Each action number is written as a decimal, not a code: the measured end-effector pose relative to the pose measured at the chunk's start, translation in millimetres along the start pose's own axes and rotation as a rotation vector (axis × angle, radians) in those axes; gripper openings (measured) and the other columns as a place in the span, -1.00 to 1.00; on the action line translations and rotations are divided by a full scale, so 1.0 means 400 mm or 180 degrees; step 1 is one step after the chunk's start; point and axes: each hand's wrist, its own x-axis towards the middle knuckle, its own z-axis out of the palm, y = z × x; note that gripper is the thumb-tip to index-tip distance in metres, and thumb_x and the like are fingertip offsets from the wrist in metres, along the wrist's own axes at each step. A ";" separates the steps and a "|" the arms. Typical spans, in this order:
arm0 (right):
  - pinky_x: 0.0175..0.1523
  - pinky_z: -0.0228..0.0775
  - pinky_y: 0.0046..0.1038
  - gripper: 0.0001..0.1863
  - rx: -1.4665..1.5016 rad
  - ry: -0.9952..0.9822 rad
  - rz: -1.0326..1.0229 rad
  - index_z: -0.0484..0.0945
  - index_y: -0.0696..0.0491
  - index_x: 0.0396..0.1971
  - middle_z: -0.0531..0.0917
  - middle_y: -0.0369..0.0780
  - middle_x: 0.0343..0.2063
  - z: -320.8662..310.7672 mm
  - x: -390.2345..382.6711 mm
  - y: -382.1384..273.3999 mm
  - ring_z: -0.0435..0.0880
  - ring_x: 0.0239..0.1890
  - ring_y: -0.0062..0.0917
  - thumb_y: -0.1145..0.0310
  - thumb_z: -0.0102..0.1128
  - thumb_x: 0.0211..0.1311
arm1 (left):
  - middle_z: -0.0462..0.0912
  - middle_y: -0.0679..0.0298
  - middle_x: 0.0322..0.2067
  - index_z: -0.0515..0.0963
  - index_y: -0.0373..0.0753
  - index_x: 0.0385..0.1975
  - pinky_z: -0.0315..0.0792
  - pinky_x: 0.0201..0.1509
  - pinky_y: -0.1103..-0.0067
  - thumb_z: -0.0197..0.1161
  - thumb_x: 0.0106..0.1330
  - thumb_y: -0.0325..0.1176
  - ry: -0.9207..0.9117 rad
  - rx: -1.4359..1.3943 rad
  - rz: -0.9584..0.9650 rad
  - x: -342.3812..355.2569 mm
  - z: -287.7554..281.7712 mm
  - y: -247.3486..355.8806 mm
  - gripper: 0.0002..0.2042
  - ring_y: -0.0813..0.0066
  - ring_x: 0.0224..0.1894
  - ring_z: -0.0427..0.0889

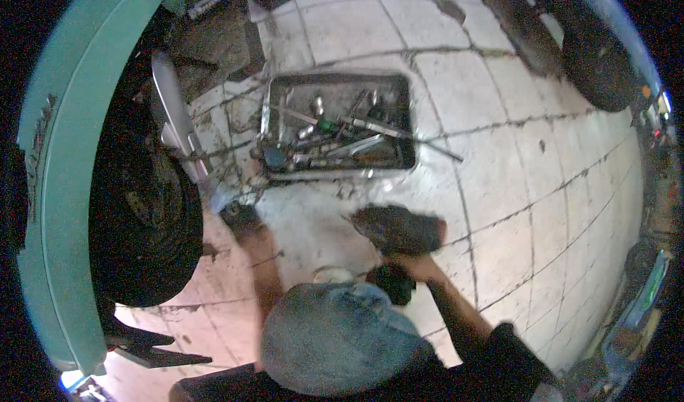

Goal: The person works on wiring inside the scooter compartment by hand, then disassembles the rear wheel assembly by loosening bolts with a power tool, removing parts by hand, and unfastening components with a screwdriver.

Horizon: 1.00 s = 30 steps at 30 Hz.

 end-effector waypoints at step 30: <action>-0.11 0.39 -0.47 -0.55 -0.0316 0.1384 -0.0085 0.41 0.20 -0.10 0.58 -0.12 -0.22 -0.151 0.351 -0.147 0.54 -0.20 -0.46 0.20 0.23 0.13 | 0.52 0.04 -0.03 0.32 -0.31 0.10 0.52 -0.07 0.46 0.38 0.10 -0.27 -0.2636 0.3414 -0.1681 -0.354 0.402 -0.041 -0.42 0.29 -0.13 0.61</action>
